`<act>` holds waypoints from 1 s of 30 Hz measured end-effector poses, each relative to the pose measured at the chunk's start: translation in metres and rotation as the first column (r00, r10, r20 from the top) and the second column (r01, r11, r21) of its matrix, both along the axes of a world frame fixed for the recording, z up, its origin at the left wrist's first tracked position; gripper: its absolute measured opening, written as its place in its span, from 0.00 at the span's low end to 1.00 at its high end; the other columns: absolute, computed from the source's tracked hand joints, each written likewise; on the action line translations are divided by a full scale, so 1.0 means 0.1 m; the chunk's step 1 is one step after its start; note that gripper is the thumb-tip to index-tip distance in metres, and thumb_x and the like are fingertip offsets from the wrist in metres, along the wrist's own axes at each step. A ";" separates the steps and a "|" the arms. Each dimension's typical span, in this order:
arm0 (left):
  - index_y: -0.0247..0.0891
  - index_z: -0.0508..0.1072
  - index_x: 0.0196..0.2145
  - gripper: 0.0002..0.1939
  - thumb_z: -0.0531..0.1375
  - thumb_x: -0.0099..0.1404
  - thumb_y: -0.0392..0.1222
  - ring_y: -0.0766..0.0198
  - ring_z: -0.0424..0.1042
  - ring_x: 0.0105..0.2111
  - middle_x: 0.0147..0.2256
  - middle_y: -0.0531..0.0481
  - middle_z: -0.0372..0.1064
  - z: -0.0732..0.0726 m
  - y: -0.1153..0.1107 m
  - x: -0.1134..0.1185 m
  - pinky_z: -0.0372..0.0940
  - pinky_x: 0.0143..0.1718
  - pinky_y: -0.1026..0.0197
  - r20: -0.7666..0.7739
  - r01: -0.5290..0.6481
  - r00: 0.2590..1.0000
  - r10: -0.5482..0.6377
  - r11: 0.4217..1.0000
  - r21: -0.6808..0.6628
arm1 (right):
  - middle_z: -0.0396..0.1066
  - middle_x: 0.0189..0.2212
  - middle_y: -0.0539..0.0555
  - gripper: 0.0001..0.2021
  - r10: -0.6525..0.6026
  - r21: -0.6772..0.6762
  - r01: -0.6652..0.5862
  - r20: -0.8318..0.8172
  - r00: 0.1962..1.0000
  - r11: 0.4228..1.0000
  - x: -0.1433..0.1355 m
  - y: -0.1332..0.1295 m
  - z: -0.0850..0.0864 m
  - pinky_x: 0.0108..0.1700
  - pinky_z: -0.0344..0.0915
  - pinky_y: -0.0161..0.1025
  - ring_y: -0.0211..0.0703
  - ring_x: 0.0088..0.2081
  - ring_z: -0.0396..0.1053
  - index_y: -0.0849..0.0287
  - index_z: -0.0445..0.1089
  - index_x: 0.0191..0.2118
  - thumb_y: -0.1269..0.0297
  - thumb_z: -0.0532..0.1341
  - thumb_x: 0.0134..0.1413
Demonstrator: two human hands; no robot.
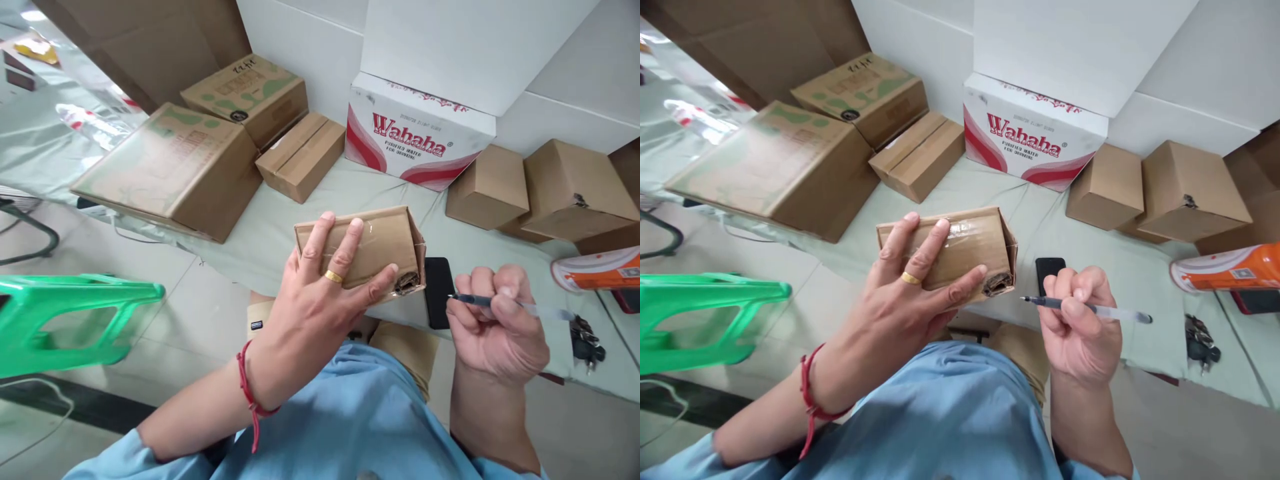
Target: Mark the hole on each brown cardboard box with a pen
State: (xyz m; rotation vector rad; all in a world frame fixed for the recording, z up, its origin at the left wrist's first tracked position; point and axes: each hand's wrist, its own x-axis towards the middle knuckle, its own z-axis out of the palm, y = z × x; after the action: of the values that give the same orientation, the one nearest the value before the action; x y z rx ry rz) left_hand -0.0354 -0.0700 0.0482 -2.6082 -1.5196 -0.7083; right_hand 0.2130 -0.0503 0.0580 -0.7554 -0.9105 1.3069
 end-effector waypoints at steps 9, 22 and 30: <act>0.55 0.68 0.71 0.40 0.72 0.66 0.32 0.22 0.42 0.79 0.79 0.33 0.48 0.00 -0.03 0.02 0.60 0.67 0.18 -0.008 0.005 1.000 -0.004 1.000 0.025 | 0.73 0.23 0.47 0.07 -0.421 0.231 0.361 0.637 0.646 0.903 -0.21 -0.30 -0.14 0.24 0.63 0.34 0.35 0.21 0.67 0.57 0.80 0.40 0.60 0.69 0.65; 0.57 0.68 0.71 0.40 0.70 0.67 0.30 0.23 0.44 0.79 0.80 0.36 0.48 -0.02 -0.10 0.04 0.61 0.66 0.19 -0.017 -0.013 1.000 0.014 0.999 0.034 | 0.69 0.21 0.43 0.05 -0.451 0.387 0.234 0.797 0.401 0.892 -0.27 -0.32 -0.08 0.26 0.63 0.32 0.33 0.21 0.64 0.55 0.80 0.39 0.65 0.66 0.68; 0.57 0.69 0.70 0.39 0.70 0.67 0.30 0.24 0.44 0.79 0.79 0.35 0.50 -0.04 -0.10 0.06 0.63 0.65 0.21 -0.016 -0.016 1.000 0.017 0.998 0.059 | 0.69 0.21 0.42 0.04 -0.359 0.339 0.127 0.819 0.447 0.932 -0.23 -0.38 -0.04 0.25 0.61 0.32 0.32 0.20 0.61 0.54 0.79 0.38 0.68 0.66 0.66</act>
State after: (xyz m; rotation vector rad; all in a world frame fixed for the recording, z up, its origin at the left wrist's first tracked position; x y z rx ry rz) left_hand -0.0295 -0.0799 0.0441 -2.5499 -1.4906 -0.7175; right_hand 0.1899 -0.0881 0.0536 -1.3634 -1.6660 0.4384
